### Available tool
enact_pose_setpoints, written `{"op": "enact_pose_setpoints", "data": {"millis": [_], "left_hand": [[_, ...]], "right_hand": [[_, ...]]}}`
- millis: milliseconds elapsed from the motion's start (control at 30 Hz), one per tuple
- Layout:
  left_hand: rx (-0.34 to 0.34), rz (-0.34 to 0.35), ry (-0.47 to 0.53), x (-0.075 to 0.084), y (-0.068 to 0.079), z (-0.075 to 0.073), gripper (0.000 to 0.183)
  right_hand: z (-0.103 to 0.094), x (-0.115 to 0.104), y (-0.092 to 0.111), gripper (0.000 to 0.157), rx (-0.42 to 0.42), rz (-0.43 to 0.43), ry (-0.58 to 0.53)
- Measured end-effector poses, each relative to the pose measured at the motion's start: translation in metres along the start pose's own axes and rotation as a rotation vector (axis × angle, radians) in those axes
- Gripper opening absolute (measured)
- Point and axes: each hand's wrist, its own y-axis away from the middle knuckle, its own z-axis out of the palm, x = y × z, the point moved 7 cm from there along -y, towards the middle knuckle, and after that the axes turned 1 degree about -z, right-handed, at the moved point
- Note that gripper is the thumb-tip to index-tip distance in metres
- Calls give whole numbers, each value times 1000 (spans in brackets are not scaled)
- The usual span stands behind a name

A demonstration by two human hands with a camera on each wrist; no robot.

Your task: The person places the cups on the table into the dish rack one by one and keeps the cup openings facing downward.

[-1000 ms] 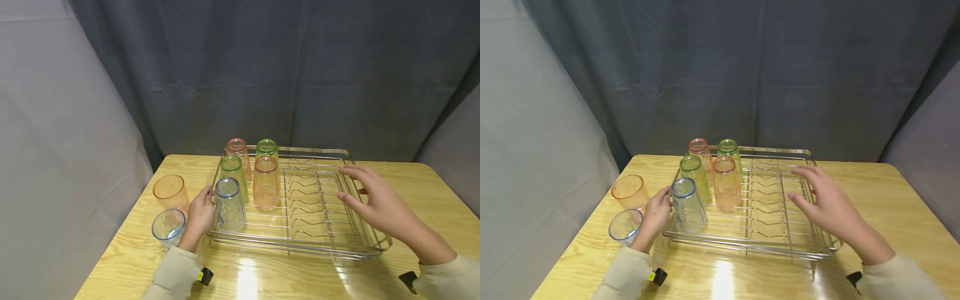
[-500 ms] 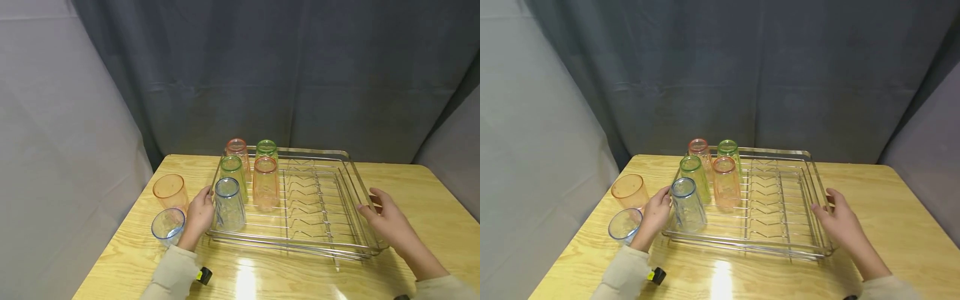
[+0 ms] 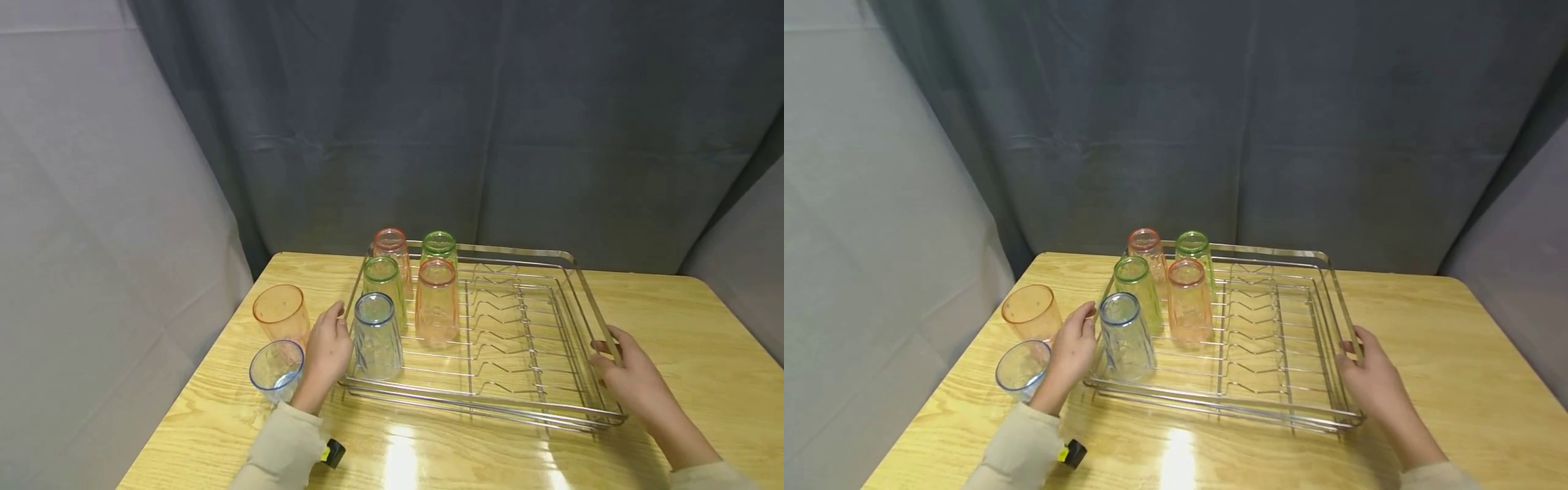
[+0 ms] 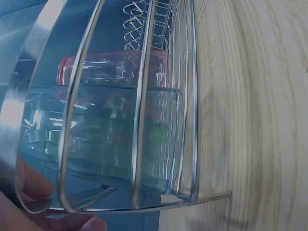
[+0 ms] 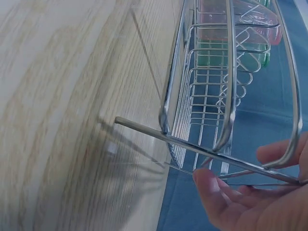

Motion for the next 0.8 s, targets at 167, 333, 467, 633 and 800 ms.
{"op": "enact_pose_setpoints", "data": {"millis": [167, 333, 467, 633, 800], "left_hand": [[5, 33, -14, 5, 11, -14, 48], [26, 78, -37, 20, 24, -43, 49], [42, 111, -50, 33, 27, -71, 45], [80, 157, -112, 41, 18, -102, 41], [86, 200, -204, 34, -2, -118, 43]], "right_hand": [[3, 0, -1, 68, -14, -5, 13], [5, -3, -2, 68, 2, -18, 29], [7, -4, -4, 67, 8, -29, 38], [4, 2, -4, 70, 1, -31, 46], [2, 6, -3, 71, 1, -33, 53]]}}
